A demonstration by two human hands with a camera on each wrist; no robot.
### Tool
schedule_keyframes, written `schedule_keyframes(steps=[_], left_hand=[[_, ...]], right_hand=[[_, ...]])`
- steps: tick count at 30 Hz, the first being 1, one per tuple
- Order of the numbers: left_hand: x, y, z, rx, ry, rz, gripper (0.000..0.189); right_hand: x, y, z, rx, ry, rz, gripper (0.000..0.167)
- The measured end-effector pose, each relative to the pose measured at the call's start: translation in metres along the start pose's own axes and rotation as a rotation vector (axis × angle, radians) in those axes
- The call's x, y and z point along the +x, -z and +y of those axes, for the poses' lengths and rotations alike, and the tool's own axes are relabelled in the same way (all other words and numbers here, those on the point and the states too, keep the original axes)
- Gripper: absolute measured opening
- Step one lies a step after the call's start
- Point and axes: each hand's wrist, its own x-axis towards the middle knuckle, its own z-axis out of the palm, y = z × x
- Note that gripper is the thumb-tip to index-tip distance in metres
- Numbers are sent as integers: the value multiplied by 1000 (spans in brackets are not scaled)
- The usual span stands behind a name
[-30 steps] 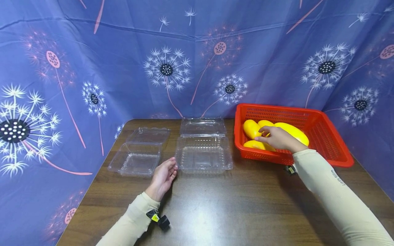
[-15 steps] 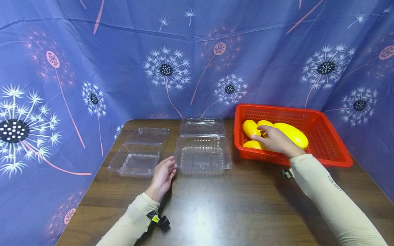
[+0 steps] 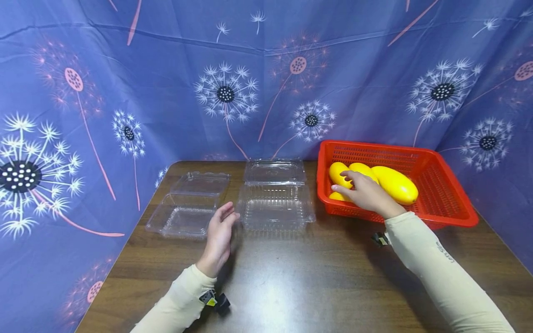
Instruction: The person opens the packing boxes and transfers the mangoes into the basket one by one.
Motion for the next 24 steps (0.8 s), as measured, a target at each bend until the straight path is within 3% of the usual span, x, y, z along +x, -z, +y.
schedule_keyframes(steps=[8,16,24], left_hand=[[1,-1,6,132,-90,-53,51],[6,1,5,195,-122,-72,50],[10,5,11,364,-240,-60,48]], right_hand=[[2,-8,-6,27,-7,5,76],[2,-14,-14,26,27,34,73],[3,-19,-22,18,66,54,73]])
